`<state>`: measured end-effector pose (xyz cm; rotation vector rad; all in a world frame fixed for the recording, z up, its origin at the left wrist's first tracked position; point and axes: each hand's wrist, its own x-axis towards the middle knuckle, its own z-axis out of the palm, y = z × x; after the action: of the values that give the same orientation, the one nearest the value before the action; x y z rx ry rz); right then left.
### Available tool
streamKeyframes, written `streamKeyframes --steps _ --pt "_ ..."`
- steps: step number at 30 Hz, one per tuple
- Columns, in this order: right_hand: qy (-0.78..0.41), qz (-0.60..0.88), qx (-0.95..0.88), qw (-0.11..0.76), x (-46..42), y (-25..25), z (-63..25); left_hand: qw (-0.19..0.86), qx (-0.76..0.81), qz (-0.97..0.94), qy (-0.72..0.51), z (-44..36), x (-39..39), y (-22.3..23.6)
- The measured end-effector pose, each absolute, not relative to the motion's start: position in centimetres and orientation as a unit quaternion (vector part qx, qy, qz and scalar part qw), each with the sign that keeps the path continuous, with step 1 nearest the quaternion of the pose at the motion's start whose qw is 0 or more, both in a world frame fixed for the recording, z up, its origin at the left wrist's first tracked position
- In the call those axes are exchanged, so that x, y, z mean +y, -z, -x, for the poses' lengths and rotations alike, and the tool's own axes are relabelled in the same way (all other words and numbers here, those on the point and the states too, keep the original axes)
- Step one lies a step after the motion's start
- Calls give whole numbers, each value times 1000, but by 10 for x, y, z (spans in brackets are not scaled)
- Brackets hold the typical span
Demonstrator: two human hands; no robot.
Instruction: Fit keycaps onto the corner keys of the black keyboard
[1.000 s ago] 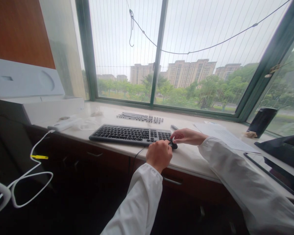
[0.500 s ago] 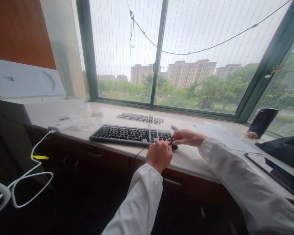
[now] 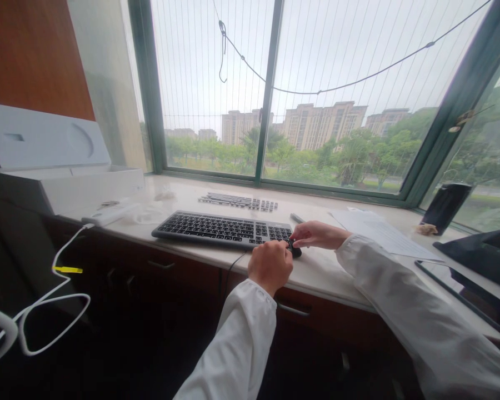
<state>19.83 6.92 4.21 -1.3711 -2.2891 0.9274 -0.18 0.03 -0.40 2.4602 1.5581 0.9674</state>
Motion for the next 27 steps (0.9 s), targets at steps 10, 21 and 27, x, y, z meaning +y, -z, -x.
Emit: streamKeyframes --steps 10,21,27 --pt "-343 493 -780 178 76 -36 -200 41 502 -803 -317 3 0 3" --pt "-378 486 -766 188 88 -25 -205 1 465 -831 -306 4 -3 2" --pt "-368 476 -777 186 104 -11 -215 16 476 -824 -306 3 -1 4"
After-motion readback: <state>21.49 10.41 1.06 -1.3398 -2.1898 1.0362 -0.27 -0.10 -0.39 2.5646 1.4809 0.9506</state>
